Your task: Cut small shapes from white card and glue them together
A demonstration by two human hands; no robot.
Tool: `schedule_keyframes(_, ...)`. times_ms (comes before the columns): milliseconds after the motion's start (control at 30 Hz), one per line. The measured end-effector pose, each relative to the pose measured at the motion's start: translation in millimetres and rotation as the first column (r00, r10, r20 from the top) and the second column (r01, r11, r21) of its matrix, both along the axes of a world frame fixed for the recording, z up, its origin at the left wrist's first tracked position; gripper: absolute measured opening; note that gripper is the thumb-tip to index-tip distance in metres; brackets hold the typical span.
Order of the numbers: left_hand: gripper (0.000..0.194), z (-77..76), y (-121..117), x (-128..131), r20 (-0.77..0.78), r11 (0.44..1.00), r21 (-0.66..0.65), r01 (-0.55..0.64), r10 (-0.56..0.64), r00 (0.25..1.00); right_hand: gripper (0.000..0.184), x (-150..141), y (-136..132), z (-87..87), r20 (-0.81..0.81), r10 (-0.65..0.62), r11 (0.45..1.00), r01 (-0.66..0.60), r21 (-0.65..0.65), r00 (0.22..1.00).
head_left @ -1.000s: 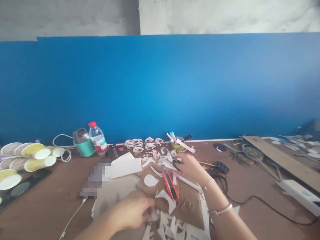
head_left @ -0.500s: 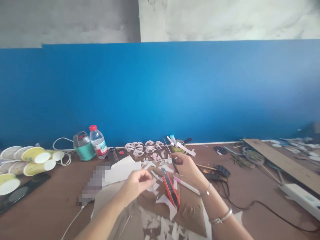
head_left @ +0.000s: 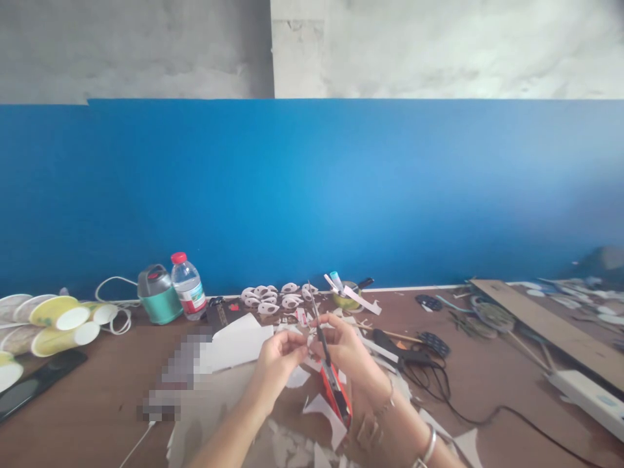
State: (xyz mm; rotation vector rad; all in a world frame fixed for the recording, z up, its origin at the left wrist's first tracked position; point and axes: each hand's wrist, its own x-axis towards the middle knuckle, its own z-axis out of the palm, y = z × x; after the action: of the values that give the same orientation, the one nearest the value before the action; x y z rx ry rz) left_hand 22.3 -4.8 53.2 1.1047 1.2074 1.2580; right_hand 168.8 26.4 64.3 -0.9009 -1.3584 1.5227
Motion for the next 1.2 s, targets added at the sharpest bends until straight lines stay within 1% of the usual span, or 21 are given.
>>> schedule_keyframes(100,0.022,2.1,4,-10,-0.042,0.999,0.044,0.018,-0.016,0.999,0.030,5,2,0.3,0.078,0.027,1.000,-0.025,-0.018,0.997)
schedule_keyframes(167,0.019,2.0,8,-21,-0.172,0.992,0.126,-0.029,0.051,0.984,0.030,9,5,0.0,0.114,0.024,0.999,-0.020,-0.033,0.993)
schedule_keyframes(200,0.018,0.5,12,-28,-0.259,0.980,0.183,-0.076,0.122,0.958,0.030,11,7,-0.1,0.113,0.012,0.999,-0.008,-0.041,0.993)
schedule_keyframes(267,0.017,-5.7,19,-42,-0.408,0.937,0.297,-0.182,0.297,0.863,0.031,12,9,-0.3,0.074,-0.033,0.997,0.038,-0.063,0.997)
schedule_keyframes(300,0.017,-10.0,22,-47,-0.475,0.919,0.340,-0.198,0.350,0.808,0.032,11,9,-0.3,0.046,-0.062,0.995,0.065,-0.077,0.997)
schedule_keyframes(367,0.018,-18.3,27,-52,-0.587,0.892,0.412,-0.188,0.417,0.694,0.034,9,8,-0.1,0.003,-0.112,0.989,0.112,-0.101,0.994)
schedule_keyframes(400,0.017,-21.1,27,-51,-0.614,0.868,0.468,-0.169,0.457,0.644,0.035,7,7,-0.1,-0.005,-0.133,0.986,0.131,-0.107,0.991)
schedule_keyframes(433,0.016,-22.4,27,-48,-0.621,0.849,0.505,-0.157,0.483,0.617,0.036,4,6,-0.1,-0.008,-0.153,0.983,0.151,-0.106,0.988)
schedule_keyframes(467,0.017,-22.0,26,-43,-0.611,0.838,0.526,-0.148,0.493,0.620,0.036,2,5,-0.2,-0.010,-0.173,0.980,0.171,-0.100,0.985)
schedule_keyframes(500,0.017,-19.8,24,-36,-0.587,0.838,0.531,-0.125,0.470,0.659,0.036,0,3,-0.5,-0.016,-0.190,0.978,0.188,-0.088,0.982)
schedule_keyframes(533,0.017,-16.4,21,-28,-0.551,0.853,0.512,-0.098,0.414,0.724,0.036,-3,2,-0.9,-0.028,-0.206,0.977,0.203,-0.068,0.978)
schedule_keyframes(600,0.019,-7.5,15,-13,-0.446,0.919,0.387,-0.067,0.251,0.859,0.036,-7,-1,-2.4,-0.069,-0.230,0.973,0.230,-0.018,0.971)
schedule_keyframes(633,0.018,-3.4,12,-5,-0.392,0.947,0.319,-0.042,0.172,0.904,0.036,-9,-2,-3.5,-0.090,-0.239,0.971,0.241,0.010,0.967)
schedule_keyframes(667,0.018,-0.1,10,1,-0.330,0.965,0.259,-0.034,0.121,0.936,0.035,-11,-3,-4.7,-0.106,-0.247,0.967,0.252,0.040,0.963)
schedule_keyframes(733,0.021,2.7,7,11,-0.194,0.989,0.139,-0.051,0.078,0.978,0.034,-13,-4,-7.8,-0.115,-0.270,0.954,0.282,0.105,0.956)
schedule_keyframes(833,0.021,-0.1,7,16,-0.054,0.993,0.058,-0.099,0.102,0.993,0.033,-15,-4,-12.4,-0.080,-0.303,0.930,0.313,0.195,0.950)
schedule_keyframes(900,0.020,-2.4,8,14,0.001,0.989,0.051,-0.139,0.139,0.990,0.033,-15,-4,-14.8,-0.062,-0.271,0.941,0.278,0.194,0.961)
schedule_keyframes(1000,0.019,-1.4,10,9,0.091,0.984,0.058,-0.170,0.165,0.982,0.037,-15,-3,-17.3,-0.059,-0.106,0.985,0.113,0.128,0.993)
schedule_keyframes(1067,0.019,1.4,10,6,0.171,0.987,0.052,-0.152,0.142,0.975,0.040,-16,-4,-18.4,-0.064,0.022,0.995,-0.016,0.094,0.998)
schedule_keyframes(1133,0.021,4.0,9,4,0.257,0.995,0.034,-0.091,0.079,0.963,0.041,-18,-6,-19.2,-0.048,0.113,0.991,-0.110,0.070,0.992)
schedule_keyframes(1200,0.021,4.9,8,3,0.315,1.000,0.019,-0.017,0.010,0.949,0.041,-19,-9,-19.9,-0.013,0.165,0.985,-0.164,0.051,0.986)
